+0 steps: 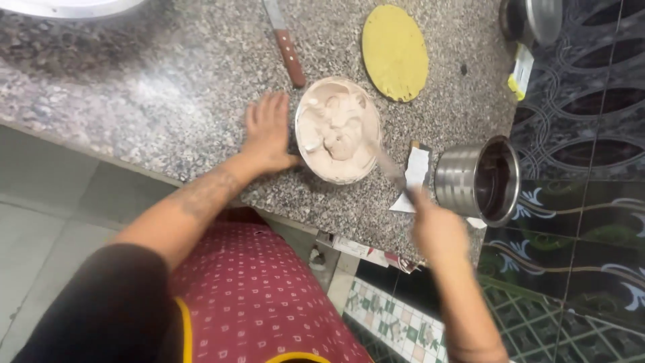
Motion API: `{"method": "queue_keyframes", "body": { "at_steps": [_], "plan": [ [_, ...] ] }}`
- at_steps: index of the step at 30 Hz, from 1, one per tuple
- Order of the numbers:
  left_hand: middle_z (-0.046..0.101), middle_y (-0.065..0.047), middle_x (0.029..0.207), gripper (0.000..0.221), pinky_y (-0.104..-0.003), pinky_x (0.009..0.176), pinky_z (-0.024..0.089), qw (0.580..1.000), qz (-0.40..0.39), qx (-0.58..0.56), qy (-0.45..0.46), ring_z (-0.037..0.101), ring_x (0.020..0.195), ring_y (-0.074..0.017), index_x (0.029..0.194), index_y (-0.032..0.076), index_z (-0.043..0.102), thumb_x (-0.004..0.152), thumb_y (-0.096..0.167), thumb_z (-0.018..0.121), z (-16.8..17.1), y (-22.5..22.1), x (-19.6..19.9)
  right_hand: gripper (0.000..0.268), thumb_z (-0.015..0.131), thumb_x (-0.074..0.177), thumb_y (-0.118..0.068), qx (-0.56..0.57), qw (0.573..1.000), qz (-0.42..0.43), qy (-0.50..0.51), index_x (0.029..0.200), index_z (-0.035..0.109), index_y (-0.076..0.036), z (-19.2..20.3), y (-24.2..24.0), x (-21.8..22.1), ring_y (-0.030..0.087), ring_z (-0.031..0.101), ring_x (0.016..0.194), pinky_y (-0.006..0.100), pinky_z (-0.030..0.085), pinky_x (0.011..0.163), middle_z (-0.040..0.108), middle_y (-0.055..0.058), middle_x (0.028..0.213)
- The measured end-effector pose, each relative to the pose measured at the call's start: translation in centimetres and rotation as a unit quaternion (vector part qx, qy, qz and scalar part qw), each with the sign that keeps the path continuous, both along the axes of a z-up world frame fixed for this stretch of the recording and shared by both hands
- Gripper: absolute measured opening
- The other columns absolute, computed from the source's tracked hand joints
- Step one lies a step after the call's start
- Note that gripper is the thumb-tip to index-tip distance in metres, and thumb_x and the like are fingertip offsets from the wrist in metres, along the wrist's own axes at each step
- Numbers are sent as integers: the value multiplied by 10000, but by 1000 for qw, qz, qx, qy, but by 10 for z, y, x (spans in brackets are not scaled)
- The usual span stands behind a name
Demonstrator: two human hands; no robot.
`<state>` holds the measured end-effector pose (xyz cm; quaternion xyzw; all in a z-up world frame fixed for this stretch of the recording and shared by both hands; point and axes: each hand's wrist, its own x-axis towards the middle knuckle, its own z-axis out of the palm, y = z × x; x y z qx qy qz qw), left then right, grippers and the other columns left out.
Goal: The person pours chocolate from a saucepan into a small metal container, then adds white cream from a large tub into a bowl of light-colored cream and mixes them together with a spatula, stirring the contents of the bowl repeatedly.
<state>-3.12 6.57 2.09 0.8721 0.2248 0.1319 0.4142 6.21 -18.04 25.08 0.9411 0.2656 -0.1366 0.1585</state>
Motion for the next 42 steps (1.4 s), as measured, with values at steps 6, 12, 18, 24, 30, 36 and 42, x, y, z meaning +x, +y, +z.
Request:
{"method": "queue_keyframes", "body": {
  "at_steps": [6, 12, 18, 24, 30, 36, 42],
  "plan": [
    [-140, -402, 1614, 1474, -659, 1169, -148, 978, -171, 16, 121, -212, 1509, -508, 1524, -116, -55, 656, 668, 841, 15, -39, -21, 433, 570, 932, -190, 113, 981, 102, 117, 1362, 619, -192, -26, 9, -5, 371, 749, 695, 499, 576, 661, 743, 193, 780],
    [-101, -404, 1614, 1522, -664, 1188, -121, 994, -81, -18, 71, -149, 1534, -484, 1520, -154, -84, 629, 657, 845, 5, -30, -10, 318, 631, 965, -191, 141, 978, 142, 60, 1267, 704, -120, -48, 1, -13, 437, 696, 730, 501, 559, 650, 696, 266, 782],
    [-64, -405, 1627, 1598, -660, 1199, -84, 989, -139, 18, 50, -106, 1552, -491, 1513, -205, -68, 549, 658, 868, -4, -11, -40, 355, 638, 937, -202, 190, 976, -36, 105, 1281, 690, -131, -52, -15, 15, 402, 719, 659, 479, 568, 611, 722, 231, 729],
    [-111, -412, 1607, 1535, -648, 1194, -103, 982, -164, 15, 98, -151, 1527, -520, 1524, -139, -44, 621, 732, 840, 10, -34, -34, 363, 626, 926, -190, 187, 969, 65, 147, 1281, 697, -156, -31, 2, -3, 348, 745, 644, 449, 590, 625, 742, 189, 747],
    [-117, -391, 1615, 1605, -620, 1205, -156, 991, -81, -35, 103, -167, 1540, -469, 1519, -172, -100, 573, 730, 833, 32, -33, -37, 398, 580, 943, -154, 179, 969, 140, 94, 1326, 686, -159, -63, -22, -5, 330, 746, 718, 451, 598, 694, 759, 163, 809],
    [-126, -410, 1607, 1622, -622, 1185, -158, 982, -148, 10, 118, -180, 1529, -481, 1500, -192, -133, 585, 750, 819, 9, -24, -53, 380, 569, 983, -241, 148, 979, -41, 131, 1352, 657, -217, -45, -19, 8, 280, 776, 688, 430, 609, 683, 772, 139, 750],
    [-118, -429, 1603, 1536, -623, 1193, -129, 976, -166, 28, 135, -181, 1526, -513, 1499, -176, -89, 669, 792, 768, 12, -53, -48, 430, 608, 899, -189, 210, 960, 115, 146, 1322, 683, -191, -50, -20, 0, 277, 754, 681, 425, 602, 675, 775, 132, 805]
  ]
}}
